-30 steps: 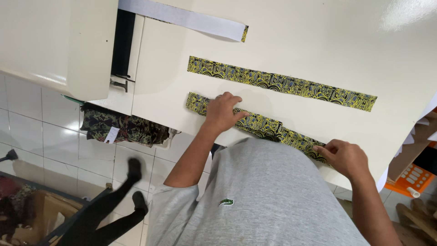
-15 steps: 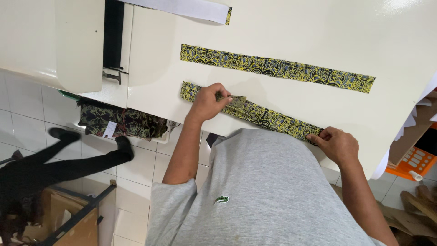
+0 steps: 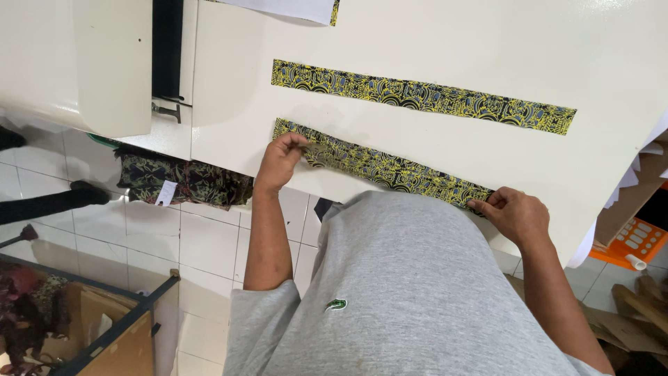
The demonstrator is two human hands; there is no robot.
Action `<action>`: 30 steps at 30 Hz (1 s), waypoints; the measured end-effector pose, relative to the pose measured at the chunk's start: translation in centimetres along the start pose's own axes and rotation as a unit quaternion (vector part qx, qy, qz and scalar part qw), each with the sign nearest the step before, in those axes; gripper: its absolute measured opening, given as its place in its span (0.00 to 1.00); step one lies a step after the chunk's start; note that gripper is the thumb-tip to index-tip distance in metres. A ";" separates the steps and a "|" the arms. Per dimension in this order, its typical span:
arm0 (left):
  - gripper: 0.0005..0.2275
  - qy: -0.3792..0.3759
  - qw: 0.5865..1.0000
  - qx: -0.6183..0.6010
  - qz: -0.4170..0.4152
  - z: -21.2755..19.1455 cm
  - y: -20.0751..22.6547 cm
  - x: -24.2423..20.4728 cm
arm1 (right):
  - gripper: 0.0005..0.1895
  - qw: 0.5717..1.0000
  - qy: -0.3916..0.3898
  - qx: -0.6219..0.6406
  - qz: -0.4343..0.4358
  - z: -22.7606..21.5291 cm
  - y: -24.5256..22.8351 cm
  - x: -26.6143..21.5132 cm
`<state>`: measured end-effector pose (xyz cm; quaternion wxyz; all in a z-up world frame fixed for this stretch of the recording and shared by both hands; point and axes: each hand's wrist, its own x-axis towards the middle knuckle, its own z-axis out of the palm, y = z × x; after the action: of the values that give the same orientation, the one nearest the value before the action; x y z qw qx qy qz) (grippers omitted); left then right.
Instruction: The person repeatedly folds narrow patterned fabric strips in half lengthwise on a white worktable. The person aligns the edges and smooths the folds, then places the folded strips on the table. The person repeats this process for multiple strips throughout the clip.
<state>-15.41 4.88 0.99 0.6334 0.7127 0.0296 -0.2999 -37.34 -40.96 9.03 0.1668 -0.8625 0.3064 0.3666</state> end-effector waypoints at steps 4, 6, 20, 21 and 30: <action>0.10 0.014 0.995 -0.033 0.089 -0.9 -1.4 0.4 | 0.29 1.000 -0.004 -0.006 0.001 0.0 -0.1 0.0; 0.11 0.023 0.997 -0.058 0.047 -1.5 -1.1 0.5 | 0.29 1.000 0.002 -0.009 -0.005 -0.1 0.0 -0.1; 0.06 -0.002 0.968 -0.250 -0.032 -4.0 2.0 0.8 | 0.28 1.000 -0.007 -0.010 -0.005 -0.1 0.0 -0.1; 0.05 0.013 0.962 -0.266 -0.063 -3.9 2.2 0.8 | 0.28 1.000 -0.007 -0.010 -0.004 -0.2 -0.1 -0.1; 0.07 0.179 0.962 0.201 -0.037 -2.1 5.5 1.5 | 0.27 0.999 -0.016 0.028 -0.012 -0.5 0.1 0.1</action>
<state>-11.08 5.21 5.18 0.4502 0.8657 0.1082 -0.1900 -37.08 -41.31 9.26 0.1998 -0.8551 0.3037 0.3696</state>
